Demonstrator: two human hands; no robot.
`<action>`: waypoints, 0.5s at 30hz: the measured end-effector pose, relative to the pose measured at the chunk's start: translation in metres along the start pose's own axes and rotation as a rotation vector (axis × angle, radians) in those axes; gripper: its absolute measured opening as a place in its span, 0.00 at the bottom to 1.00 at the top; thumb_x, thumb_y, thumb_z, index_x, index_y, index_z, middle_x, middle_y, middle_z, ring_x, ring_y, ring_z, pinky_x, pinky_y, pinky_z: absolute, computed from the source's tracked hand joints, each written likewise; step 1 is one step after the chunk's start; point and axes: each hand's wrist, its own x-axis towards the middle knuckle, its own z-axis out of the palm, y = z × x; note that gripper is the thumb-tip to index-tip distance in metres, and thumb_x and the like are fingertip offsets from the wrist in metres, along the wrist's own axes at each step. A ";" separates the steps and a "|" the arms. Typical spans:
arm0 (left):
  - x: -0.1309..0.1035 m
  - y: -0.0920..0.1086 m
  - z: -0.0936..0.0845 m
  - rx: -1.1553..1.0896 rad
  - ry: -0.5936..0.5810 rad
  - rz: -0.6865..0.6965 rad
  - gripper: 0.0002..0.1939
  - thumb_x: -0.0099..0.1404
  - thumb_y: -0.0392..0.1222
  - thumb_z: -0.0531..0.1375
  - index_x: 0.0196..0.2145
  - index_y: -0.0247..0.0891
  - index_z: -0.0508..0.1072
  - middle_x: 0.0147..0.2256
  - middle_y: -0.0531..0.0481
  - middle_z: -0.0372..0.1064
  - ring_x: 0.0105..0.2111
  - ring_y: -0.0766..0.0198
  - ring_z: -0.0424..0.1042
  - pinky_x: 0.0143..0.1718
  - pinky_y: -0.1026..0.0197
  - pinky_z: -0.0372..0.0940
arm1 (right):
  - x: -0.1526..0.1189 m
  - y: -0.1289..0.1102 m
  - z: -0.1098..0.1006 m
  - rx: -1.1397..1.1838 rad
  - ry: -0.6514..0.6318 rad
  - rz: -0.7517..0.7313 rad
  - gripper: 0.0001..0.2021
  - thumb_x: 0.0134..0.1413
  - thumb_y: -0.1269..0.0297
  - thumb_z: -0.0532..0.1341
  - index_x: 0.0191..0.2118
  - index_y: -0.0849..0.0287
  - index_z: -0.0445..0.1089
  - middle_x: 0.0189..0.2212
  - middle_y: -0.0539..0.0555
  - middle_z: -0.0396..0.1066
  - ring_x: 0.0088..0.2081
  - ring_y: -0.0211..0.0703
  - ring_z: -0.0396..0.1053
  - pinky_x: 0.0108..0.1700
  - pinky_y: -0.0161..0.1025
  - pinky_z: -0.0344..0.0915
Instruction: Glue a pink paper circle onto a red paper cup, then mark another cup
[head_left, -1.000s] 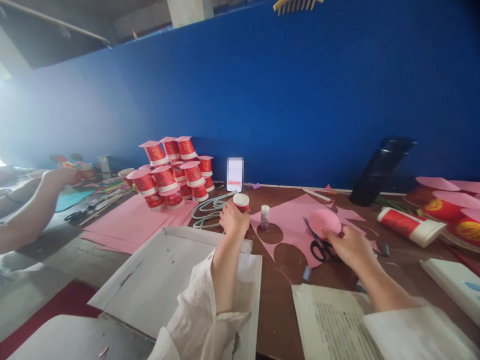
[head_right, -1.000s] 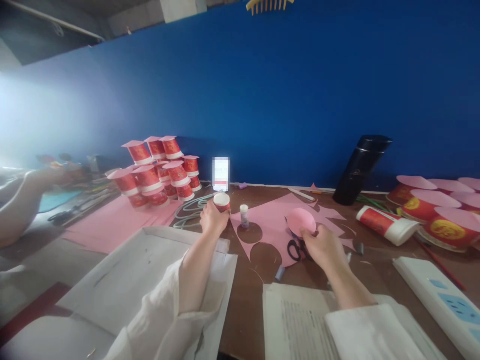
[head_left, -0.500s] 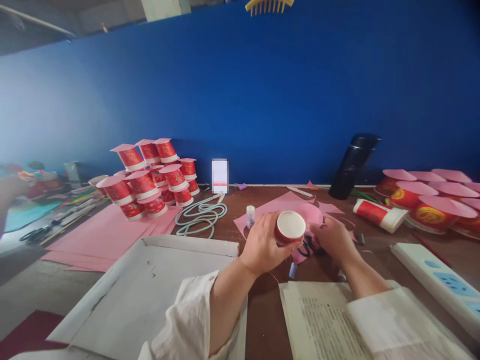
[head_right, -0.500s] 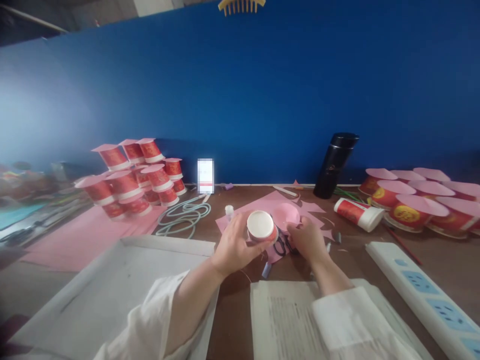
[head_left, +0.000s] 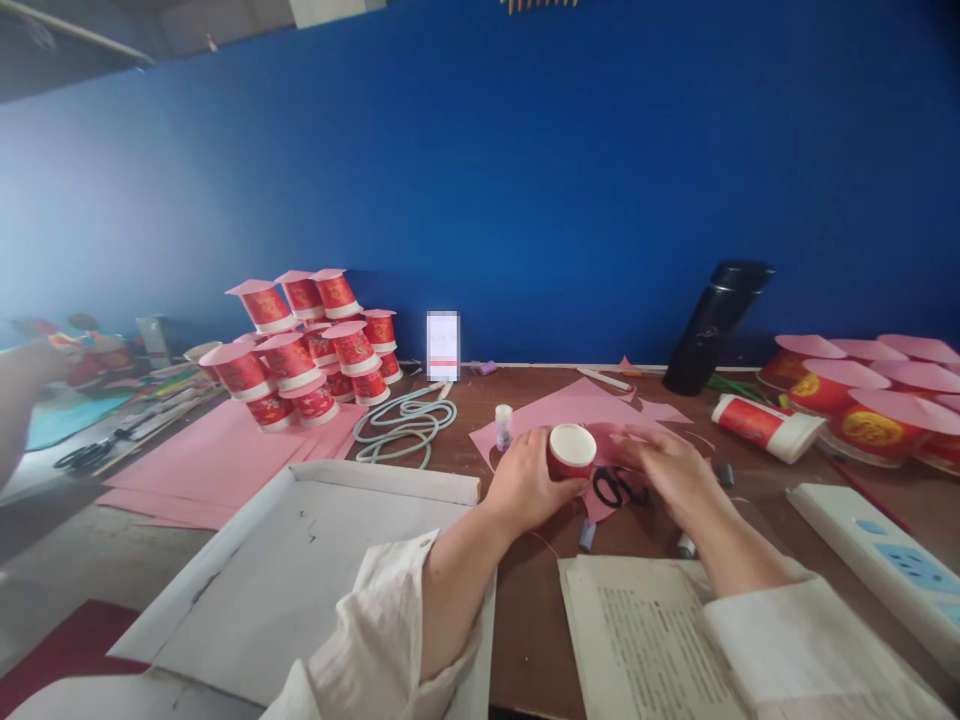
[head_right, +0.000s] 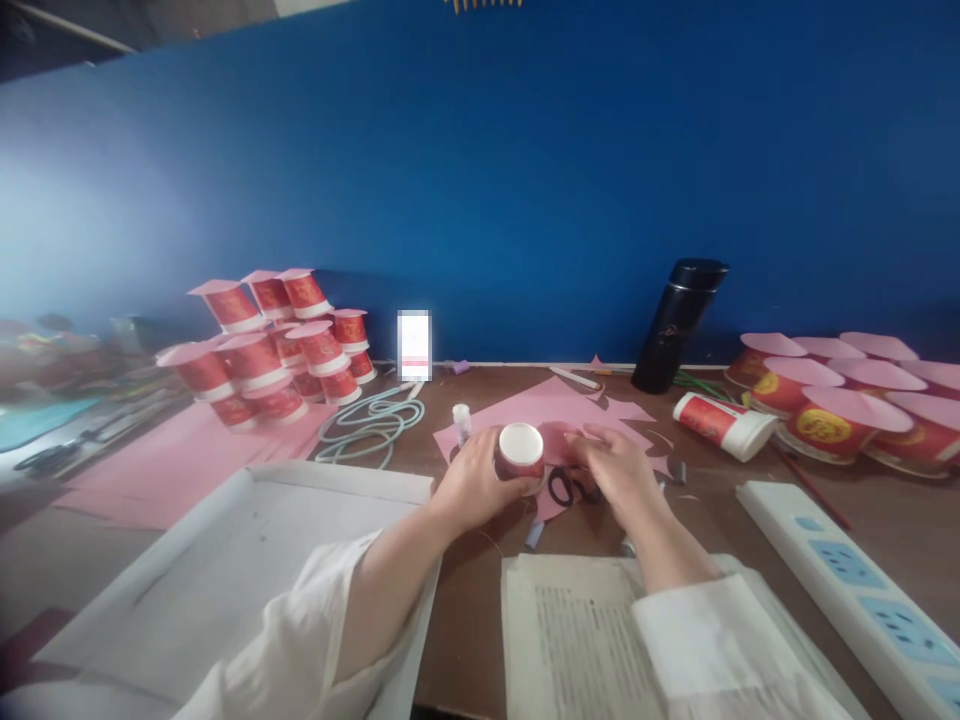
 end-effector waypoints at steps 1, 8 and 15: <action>0.000 0.000 0.000 0.003 -0.001 -0.011 0.25 0.54 0.54 0.67 0.46 0.41 0.67 0.48 0.44 0.71 0.50 0.49 0.70 0.52 0.48 0.64 | 0.000 -0.002 -0.001 0.008 0.012 0.048 0.26 0.50 0.46 0.64 0.49 0.60 0.72 0.37 0.61 0.78 0.31 0.49 0.76 0.29 0.42 0.71; 0.001 0.001 0.001 -0.017 0.000 -0.048 0.25 0.55 0.53 0.66 0.47 0.41 0.67 0.48 0.43 0.72 0.50 0.49 0.71 0.51 0.49 0.64 | -0.021 -0.031 0.001 -0.249 0.316 -0.357 0.19 0.56 0.46 0.61 0.41 0.57 0.75 0.37 0.56 0.77 0.31 0.41 0.71 0.39 0.39 0.67; 0.001 -0.002 0.003 -0.021 -0.004 -0.038 0.26 0.53 0.54 0.68 0.45 0.40 0.67 0.47 0.43 0.72 0.48 0.49 0.71 0.49 0.50 0.65 | -0.032 -0.034 0.005 -0.399 0.258 -0.615 0.14 0.61 0.53 0.58 0.37 0.54 0.77 0.33 0.54 0.77 0.31 0.42 0.71 0.39 0.39 0.66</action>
